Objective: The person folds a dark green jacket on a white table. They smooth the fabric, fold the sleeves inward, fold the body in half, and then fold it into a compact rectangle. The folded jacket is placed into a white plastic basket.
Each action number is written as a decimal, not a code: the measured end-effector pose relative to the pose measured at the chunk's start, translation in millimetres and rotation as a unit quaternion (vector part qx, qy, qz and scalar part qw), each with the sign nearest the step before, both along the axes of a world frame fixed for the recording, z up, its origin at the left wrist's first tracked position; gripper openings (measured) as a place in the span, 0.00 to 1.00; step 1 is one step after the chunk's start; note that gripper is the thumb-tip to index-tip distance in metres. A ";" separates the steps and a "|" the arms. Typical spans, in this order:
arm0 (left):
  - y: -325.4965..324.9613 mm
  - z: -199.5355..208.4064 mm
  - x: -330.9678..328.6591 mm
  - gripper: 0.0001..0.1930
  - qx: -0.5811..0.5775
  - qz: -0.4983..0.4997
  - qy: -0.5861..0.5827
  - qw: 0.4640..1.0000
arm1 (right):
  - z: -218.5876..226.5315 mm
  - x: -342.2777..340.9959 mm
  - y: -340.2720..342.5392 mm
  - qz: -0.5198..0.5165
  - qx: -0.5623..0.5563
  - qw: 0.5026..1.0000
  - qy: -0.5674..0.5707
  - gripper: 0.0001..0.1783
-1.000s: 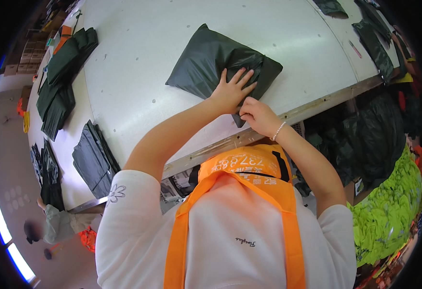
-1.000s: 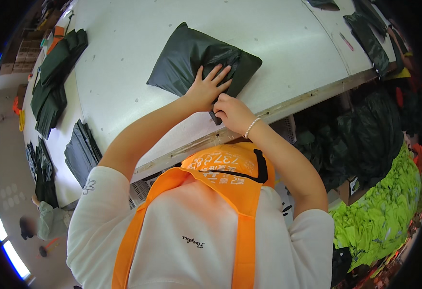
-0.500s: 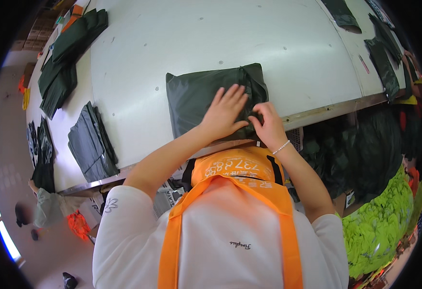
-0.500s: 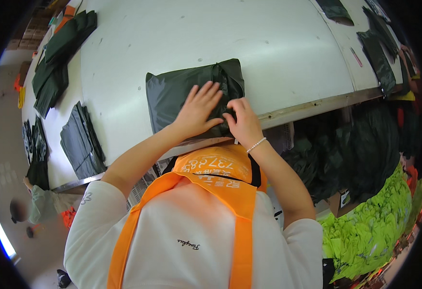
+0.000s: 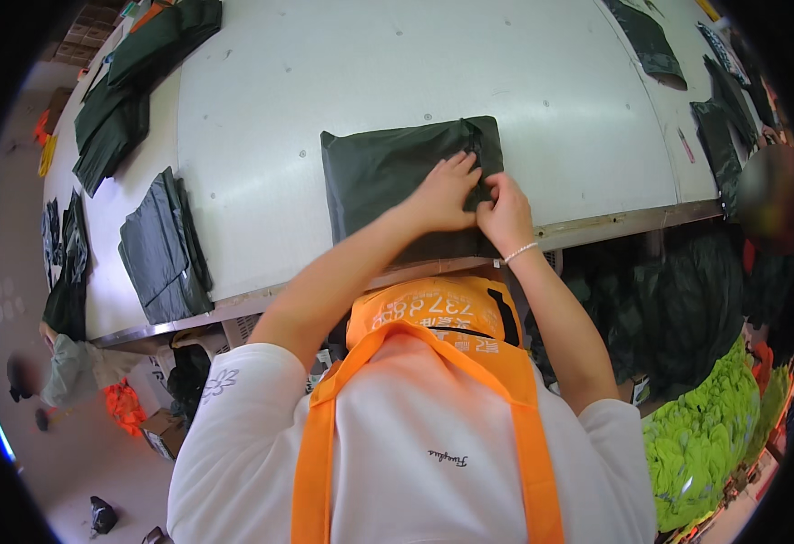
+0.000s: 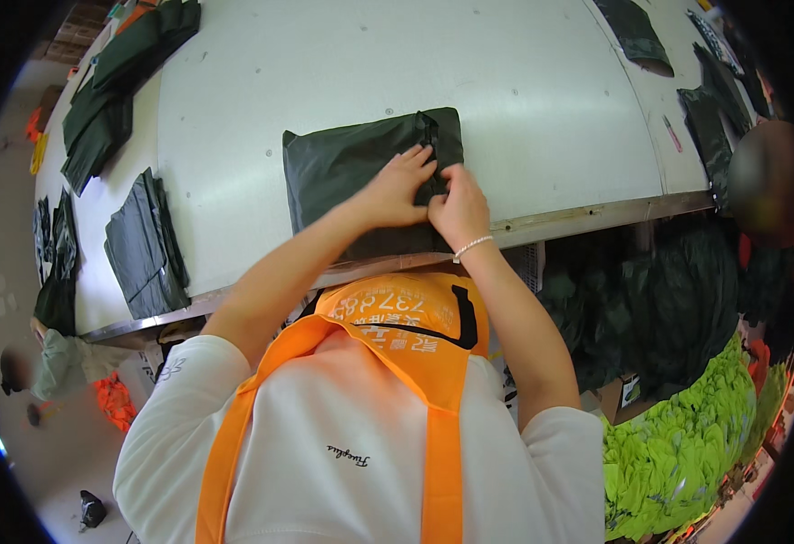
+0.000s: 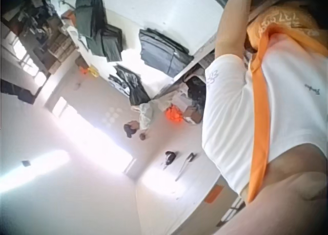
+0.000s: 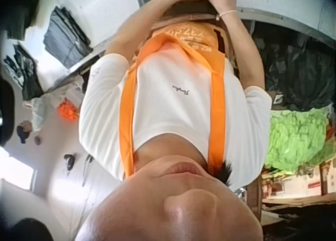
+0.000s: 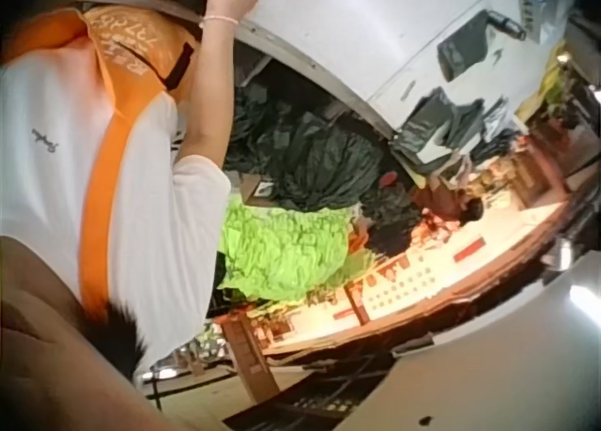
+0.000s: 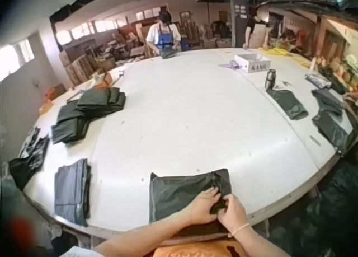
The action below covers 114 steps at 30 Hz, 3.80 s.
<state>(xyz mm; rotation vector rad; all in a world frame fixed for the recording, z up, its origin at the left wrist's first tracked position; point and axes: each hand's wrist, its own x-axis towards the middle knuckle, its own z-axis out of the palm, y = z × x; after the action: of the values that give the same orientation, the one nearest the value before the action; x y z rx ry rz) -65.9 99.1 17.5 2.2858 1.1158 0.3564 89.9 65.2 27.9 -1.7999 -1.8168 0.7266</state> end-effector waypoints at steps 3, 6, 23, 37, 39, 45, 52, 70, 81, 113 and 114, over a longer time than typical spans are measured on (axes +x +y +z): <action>12.2 46.6 -24.6 0.32 0.144 0.084 -0.018 0.986 | 0.6 -3.2 23.7 -0.043 0.088 0.991 -0.091 0.19; 16.9 25.3 -26.3 0.32 0.183 0.068 0.118 0.974 | 0.7 -4.7 47.5 -0.014 0.075 0.984 -0.159 0.11; 50.0 -20.3 -46.9 0.34 0.132 0.069 0.169 0.974 | -31.5 -34.7 78.8 0.176 0.199 0.957 -0.121 0.09; 117.2 -40.3 -24.4 0.16 -0.146 0.230 0.100 0.957 | -17.2 -39.8 155.8 0.057 -0.168 0.984 -0.009 0.01; 127.9 -44.1 -20.5 0.14 -0.235 0.284 0.054 0.928 | -11.9 -38.9 156.7 0.066 -0.177 0.982 0.003 0.02; 143.3 -55.9 -17.0 0.14 -0.291 0.321 0.069 0.898 | -10.7 -12.7 131.8 0.217 -0.025 0.976 0.016 0.01; 137.2 -51.0 -12.3 0.16 -0.279 0.334 0.067 0.898 | 38.6 20.5 -23.1 0.286 -0.013 0.957 -0.043 0.03; -65.9 -6.7 -69.3 0.41 -0.103 0.515 0.024 0.851 | -36.9 96.8 29.9 -0.051 -0.295 0.875 0.380 0.41; -140.1 46.4 68.7 0.51 -0.155 0.750 -0.151 0.625 | -1.0 107.3 134.4 0.266 -0.350 0.893 0.095 0.35; -4.0 -299.0 147.4 0.24 -0.135 0.746 -0.119 0.641 | -366.7 259.9 152.4 0.257 -0.408 0.874 0.067 0.17; 47.6 -295.7 175.5 0.25 -0.096 0.692 -0.100 0.709 | -384.2 302.1 162.2 0.186 -0.417 0.885 0.086 0.16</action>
<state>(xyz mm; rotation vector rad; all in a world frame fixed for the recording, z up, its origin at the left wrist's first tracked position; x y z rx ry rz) 109.7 146.7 -278.2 0.7607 2.3925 0.9214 392.0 227.4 -356.3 -1.7440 -1.8846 1.9953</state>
